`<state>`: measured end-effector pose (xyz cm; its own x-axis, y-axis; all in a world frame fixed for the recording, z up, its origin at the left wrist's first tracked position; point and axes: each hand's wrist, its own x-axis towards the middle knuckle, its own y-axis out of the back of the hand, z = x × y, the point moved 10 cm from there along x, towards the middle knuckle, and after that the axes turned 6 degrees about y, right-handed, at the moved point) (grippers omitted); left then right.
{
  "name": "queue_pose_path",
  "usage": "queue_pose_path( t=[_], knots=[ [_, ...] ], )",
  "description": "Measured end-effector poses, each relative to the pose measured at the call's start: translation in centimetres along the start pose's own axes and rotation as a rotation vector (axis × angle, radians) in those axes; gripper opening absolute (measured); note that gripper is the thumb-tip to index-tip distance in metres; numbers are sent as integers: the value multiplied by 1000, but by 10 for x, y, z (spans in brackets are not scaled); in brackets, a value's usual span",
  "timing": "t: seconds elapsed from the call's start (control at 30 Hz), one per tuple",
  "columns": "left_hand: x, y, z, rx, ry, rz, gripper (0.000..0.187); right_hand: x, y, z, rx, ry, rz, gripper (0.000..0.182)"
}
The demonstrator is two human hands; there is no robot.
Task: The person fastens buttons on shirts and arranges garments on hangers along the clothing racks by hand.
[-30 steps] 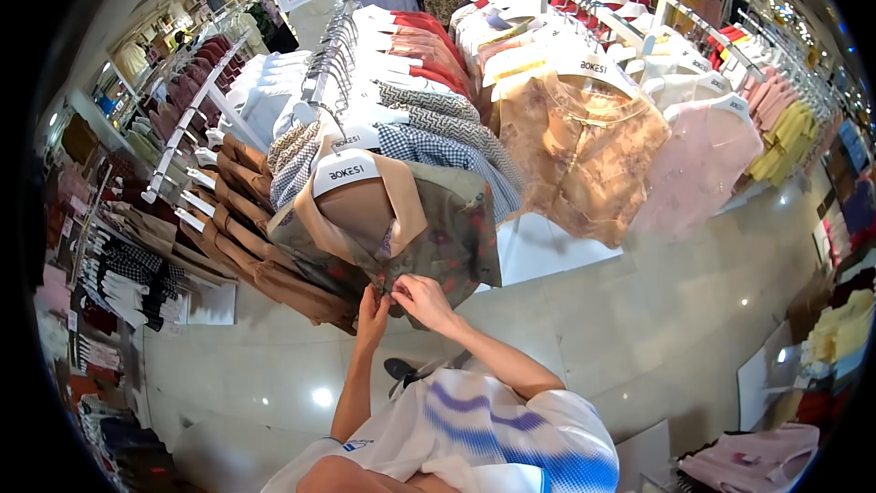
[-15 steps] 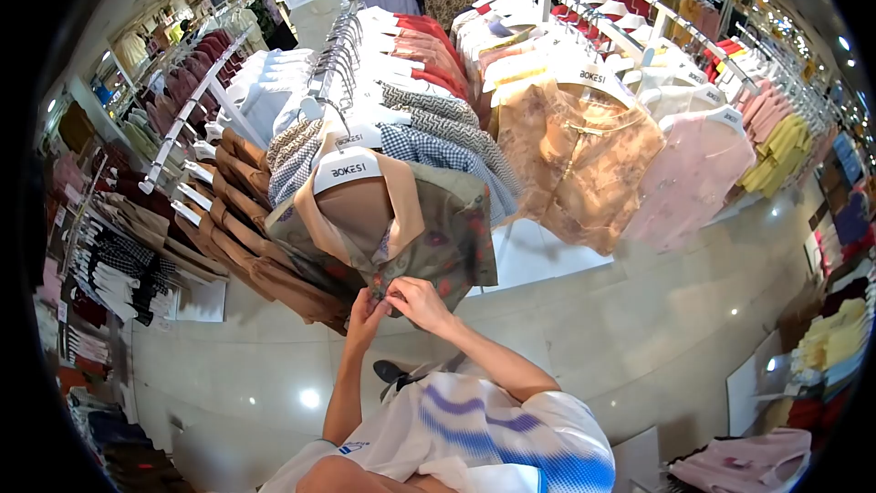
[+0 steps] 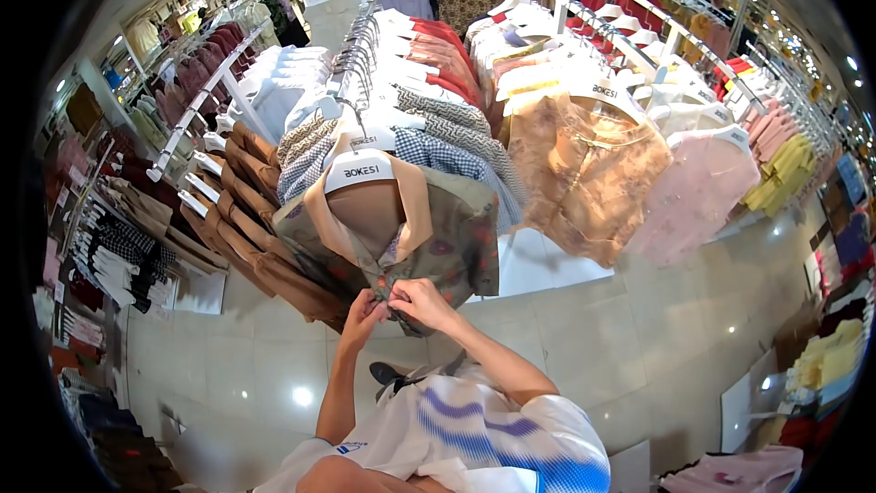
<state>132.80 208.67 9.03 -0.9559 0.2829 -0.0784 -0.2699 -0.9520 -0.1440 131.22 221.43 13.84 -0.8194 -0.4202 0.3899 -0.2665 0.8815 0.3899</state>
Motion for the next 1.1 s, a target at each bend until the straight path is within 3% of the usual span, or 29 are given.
queue_pose_path(
  t=[0.43, 0.63, 1.1],
  knots=[
    [5, 4, -7, 10, 82, -147, 14, 12, -1, -27, -261, 310, -135, 25],
    [5, -5, 7, -8, 110, -182, 20, 21, 4, -39, -199, 402, -130, 32],
    [19, 17, -24, -34, 49, -205, 29, 25, -9, -37, -317, 464, -258, 28]
  ],
)
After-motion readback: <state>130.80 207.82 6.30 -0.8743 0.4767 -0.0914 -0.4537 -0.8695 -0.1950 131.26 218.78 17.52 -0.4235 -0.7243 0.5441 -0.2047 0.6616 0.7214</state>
